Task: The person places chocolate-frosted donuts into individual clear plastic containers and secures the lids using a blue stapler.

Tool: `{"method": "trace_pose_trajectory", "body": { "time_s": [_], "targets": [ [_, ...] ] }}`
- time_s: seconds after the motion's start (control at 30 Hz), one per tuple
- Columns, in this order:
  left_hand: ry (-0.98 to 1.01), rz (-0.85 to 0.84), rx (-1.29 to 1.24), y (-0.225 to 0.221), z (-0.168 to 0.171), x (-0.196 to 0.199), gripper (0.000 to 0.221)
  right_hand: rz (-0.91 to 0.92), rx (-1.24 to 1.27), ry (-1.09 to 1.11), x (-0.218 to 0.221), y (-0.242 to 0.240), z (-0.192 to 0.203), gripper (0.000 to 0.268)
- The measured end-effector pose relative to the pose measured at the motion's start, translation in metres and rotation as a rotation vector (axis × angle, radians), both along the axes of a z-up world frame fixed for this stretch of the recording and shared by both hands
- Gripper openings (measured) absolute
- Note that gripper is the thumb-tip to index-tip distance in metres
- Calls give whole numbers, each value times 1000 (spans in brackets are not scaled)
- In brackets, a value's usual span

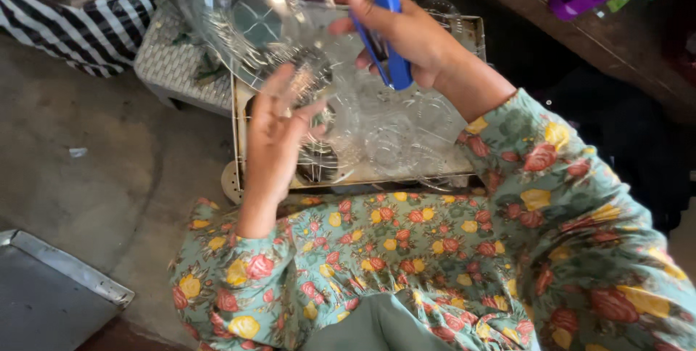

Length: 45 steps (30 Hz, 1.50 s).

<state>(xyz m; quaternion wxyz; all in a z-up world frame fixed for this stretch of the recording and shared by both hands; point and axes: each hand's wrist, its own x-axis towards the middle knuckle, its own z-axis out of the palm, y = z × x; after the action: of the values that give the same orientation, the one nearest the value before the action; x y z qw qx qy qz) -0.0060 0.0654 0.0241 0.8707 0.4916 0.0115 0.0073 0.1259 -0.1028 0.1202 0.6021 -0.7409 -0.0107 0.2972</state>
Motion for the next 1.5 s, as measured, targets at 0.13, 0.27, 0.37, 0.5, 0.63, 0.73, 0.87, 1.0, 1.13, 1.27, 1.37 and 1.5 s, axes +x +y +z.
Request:
{"method": "trace_pose_trajectory", "body": {
  "time_s": [0.13, 0.27, 0.37, 0.5, 0.63, 0.73, 0.87, 1.0, 1.13, 1.27, 1.37, 1.5],
  "targets": [
    [84, 252, 56, 28, 4, 0, 52, -129, -44, -61, 28, -17, -64, 39],
    [145, 461, 224, 50, 5, -4, 56, 49, -516, -357, 45, -32, -154, 38],
    [198, 487, 184, 56, 14, -4, 56, 349, -781, -672, 47, -34, -197, 52],
    [259, 521, 176, 66, 26, -1, 62, 598, -864, -798, 64, -32, -227, 60],
    [273, 574, 132, 73, 28, 2, 61, 698, -751, -864, 79, -31, -229, 63],
    [258, 575, 81, 72, 28, 2, 62, 789, -762, -710, 83, -26, -221, 108],
    [280, 578, 61, 71, 31, 3, 66, 877, -768, -642, 85, -21, -225, 121],
    [292, 580, 69, 71, 31, 3, 67, 871, -794, -702, 84, -19, -232, 113],
    [290, 585, 57, 69, 27, 5, 67, 875, -791, -733, 86, -22, -239, 117],
    [288, 582, 66, 67, 27, 6, 65, 882, -798, -791, 87, -23, -242, 112],
    [313, 588, 77, 68, 27, 6, 65, 903, -832, -806, 90, -21, -237, 113],
    [294, 596, 21, 66, 19, 9, 60, 951, -951, -835, 94, -18, -205, 117]
  ]
}}
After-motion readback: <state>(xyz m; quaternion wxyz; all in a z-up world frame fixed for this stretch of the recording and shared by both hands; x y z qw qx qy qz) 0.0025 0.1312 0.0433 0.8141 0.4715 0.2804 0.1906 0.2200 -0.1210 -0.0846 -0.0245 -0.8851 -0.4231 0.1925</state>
